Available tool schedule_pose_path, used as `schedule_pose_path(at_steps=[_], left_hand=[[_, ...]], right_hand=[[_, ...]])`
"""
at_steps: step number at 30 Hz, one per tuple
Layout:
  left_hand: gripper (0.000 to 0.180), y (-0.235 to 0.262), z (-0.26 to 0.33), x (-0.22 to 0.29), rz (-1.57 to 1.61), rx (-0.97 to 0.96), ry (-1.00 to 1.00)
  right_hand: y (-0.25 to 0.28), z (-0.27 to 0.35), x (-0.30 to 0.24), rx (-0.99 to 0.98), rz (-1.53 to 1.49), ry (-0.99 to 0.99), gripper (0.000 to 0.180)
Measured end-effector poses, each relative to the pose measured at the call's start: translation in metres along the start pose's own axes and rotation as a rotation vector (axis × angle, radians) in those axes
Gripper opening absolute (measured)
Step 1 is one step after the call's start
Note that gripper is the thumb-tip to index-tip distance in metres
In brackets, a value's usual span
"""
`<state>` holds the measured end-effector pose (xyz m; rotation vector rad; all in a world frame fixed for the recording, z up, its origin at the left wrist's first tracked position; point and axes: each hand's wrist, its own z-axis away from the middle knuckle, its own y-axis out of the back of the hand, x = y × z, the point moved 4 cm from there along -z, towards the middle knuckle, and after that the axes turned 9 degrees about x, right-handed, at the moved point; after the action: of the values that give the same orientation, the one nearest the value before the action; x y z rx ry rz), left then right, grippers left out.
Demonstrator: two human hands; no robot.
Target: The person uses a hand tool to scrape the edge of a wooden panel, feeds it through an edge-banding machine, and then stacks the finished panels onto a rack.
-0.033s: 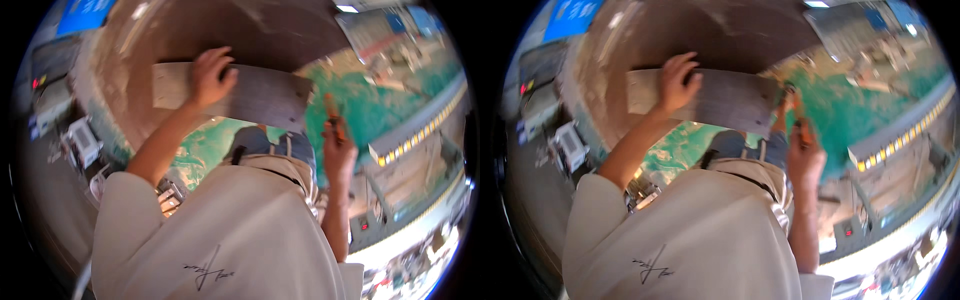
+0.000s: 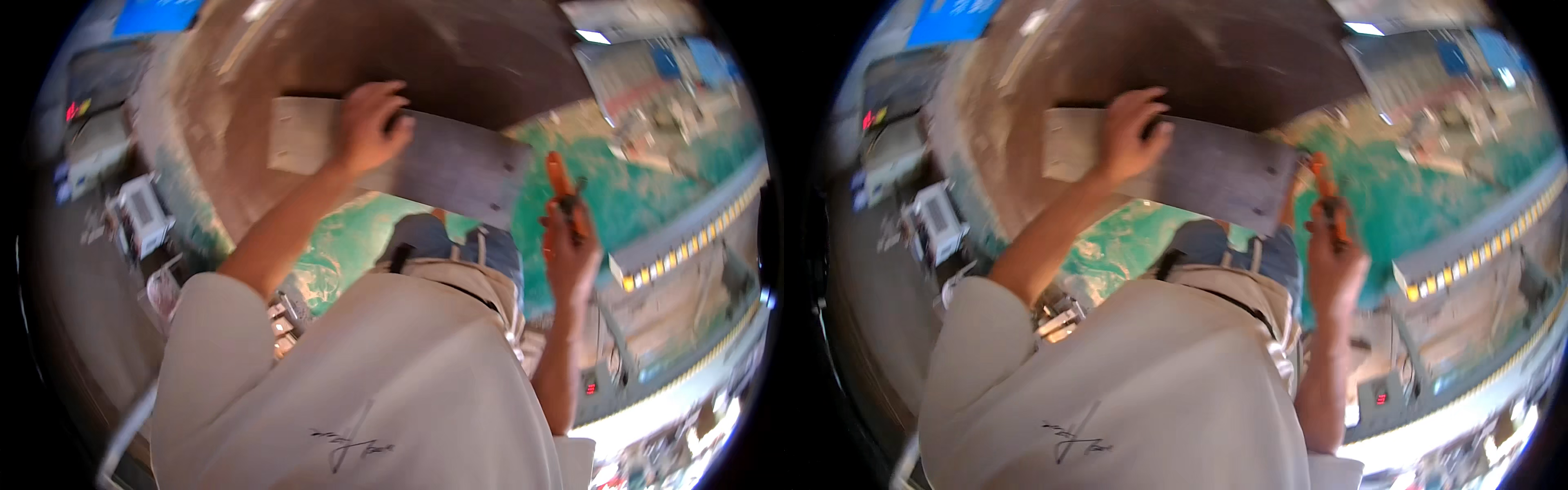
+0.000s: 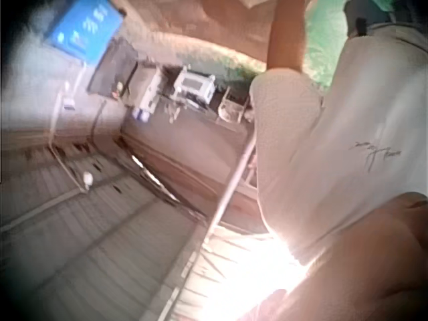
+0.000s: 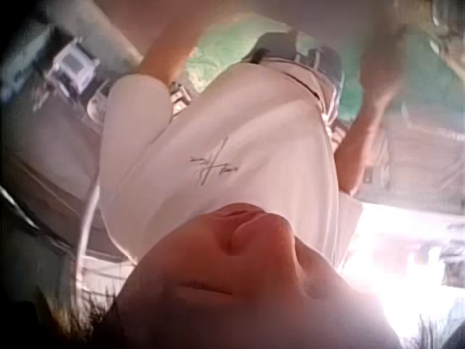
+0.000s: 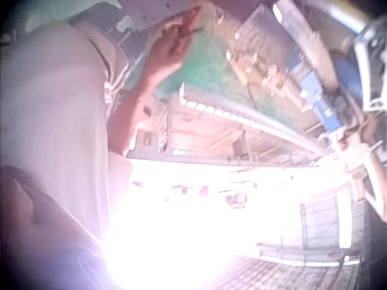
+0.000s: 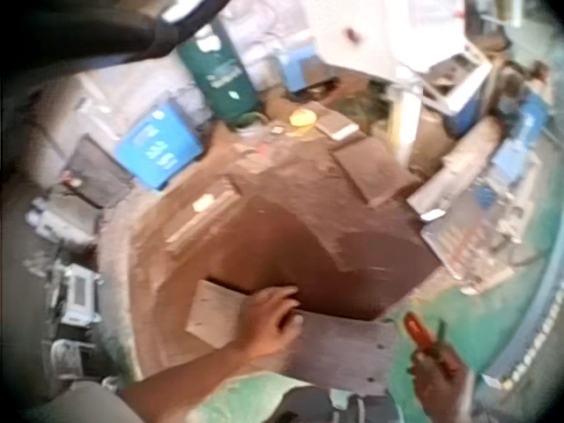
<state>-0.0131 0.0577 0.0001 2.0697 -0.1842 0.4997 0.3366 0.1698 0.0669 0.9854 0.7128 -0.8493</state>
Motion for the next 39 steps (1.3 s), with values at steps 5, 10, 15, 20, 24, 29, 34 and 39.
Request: schedule_pose_path(at_steps=[5,10,15,20,24,29,34,39], left_hand=[[0.02,0.005,-0.007,0.008,-0.053,0.147,0.087],[0.021,0.028,0.003,-0.004,-0.137,0.195,0.225],[0.021,0.018,0.004,-0.003,-0.158,0.237,0.26],[0.019,0.01,0.005,0.002,-0.209,0.27,0.188],[0.026,0.015,0.019,0.001,-0.271,0.199,0.188],[0.036,0.016,0.025,0.016,-0.172,0.126,0.032],[0.039,0.011,0.023,0.029,-0.23,0.049,-0.024],[0.039,0.008,0.026,0.028,-0.269,0.074,-0.047]], right_hand=[[-0.093,-0.093,-0.057,-0.348,-0.423,-0.164,0.036],[-0.157,-0.109,-0.095,-0.327,-0.524,-0.119,0.03],[-0.046,-0.04,-0.003,-0.206,0.563,0.508,0.031],[-0.03,0.052,0.061,-0.231,0.659,0.555,0.038],[-0.047,0.044,0.061,0.048,0.607,0.421,0.034],[-0.047,0.038,0.063,0.095,0.538,0.634,0.032],[-0.05,0.033,0.077,0.191,0.608,0.891,0.031],[-0.053,0.033,0.085,0.259,0.51,0.994,0.035]])
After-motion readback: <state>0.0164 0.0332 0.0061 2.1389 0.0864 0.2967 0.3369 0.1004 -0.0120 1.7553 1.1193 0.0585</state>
